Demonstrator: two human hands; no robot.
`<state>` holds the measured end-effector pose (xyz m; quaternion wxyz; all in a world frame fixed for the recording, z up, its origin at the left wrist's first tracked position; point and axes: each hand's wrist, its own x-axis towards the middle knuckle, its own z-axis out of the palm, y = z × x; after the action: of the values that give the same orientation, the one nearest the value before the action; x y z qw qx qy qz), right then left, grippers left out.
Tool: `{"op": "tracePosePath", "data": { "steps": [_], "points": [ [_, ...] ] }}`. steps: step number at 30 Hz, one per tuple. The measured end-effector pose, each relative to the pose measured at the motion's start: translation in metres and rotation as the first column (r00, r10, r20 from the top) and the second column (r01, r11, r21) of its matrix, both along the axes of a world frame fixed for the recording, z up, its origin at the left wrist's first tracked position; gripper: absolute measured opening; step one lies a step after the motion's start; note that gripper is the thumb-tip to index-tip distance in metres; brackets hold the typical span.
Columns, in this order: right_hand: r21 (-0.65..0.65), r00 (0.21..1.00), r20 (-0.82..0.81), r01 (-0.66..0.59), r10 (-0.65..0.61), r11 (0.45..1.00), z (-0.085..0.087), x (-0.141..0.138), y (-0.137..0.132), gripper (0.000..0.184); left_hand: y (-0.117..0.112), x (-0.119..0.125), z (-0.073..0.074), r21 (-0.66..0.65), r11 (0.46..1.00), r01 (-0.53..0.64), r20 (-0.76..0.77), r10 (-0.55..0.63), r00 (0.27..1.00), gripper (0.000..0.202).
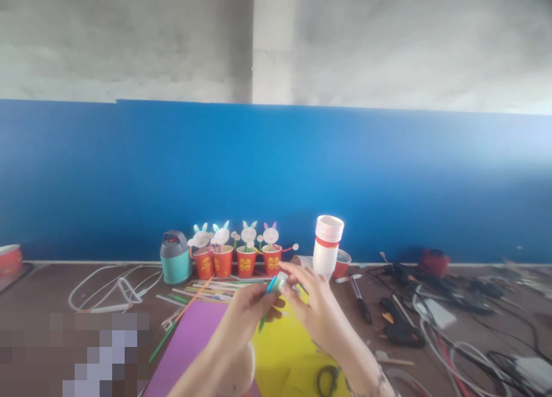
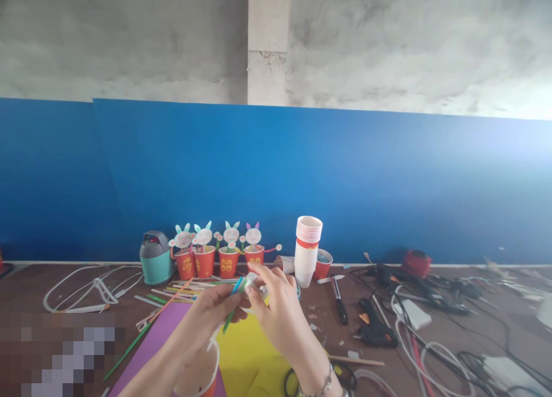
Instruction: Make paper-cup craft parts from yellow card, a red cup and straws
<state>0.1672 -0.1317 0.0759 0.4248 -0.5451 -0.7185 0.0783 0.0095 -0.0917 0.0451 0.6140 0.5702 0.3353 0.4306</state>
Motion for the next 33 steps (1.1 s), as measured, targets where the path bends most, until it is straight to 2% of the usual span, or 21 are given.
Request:
{"op": "tracePosePath", "data": {
  "steps": [8,13,19,27,33],
  "points": [
    [0.02,0.998,0.051,0.036,-0.037,0.999,0.0018,-0.0017,-0.0016,0.029,0.0052,0.0004,-0.0072,-0.043,0.999,-0.012,-0.007,0.011,1.0,0.048],
    [0.046,0.993,0.096,0.058,-0.062,0.997,-0.0007,-0.0023,-0.0017,0.03,0.0058,0.0006,-0.0073,0.019,1.0,0.012,-0.051,-0.011,0.999,0.046],
    [0.049,0.989,0.123,0.071,-0.077,0.996,-0.0025,-0.0021,-0.0005,0.031,0.0021,0.0019,-0.0025,0.095,0.995,-0.014,-0.098,0.023,0.995,0.038],
    [-0.028,0.998,0.03,0.05,-0.049,0.998,0.0,0.0009,-0.004,0.027,0.0028,-0.0027,-0.0005,0.072,0.993,0.099,-0.073,-0.094,0.993,0.037],
    [-0.081,0.999,0.032,-0.004,0.006,0.997,0.0068,0.0019,-0.0073,0.022,0.0024,-0.007,0.002,-0.013,0.98,0.197,-0.072,-0.198,0.978,0.045]
  ]
}}
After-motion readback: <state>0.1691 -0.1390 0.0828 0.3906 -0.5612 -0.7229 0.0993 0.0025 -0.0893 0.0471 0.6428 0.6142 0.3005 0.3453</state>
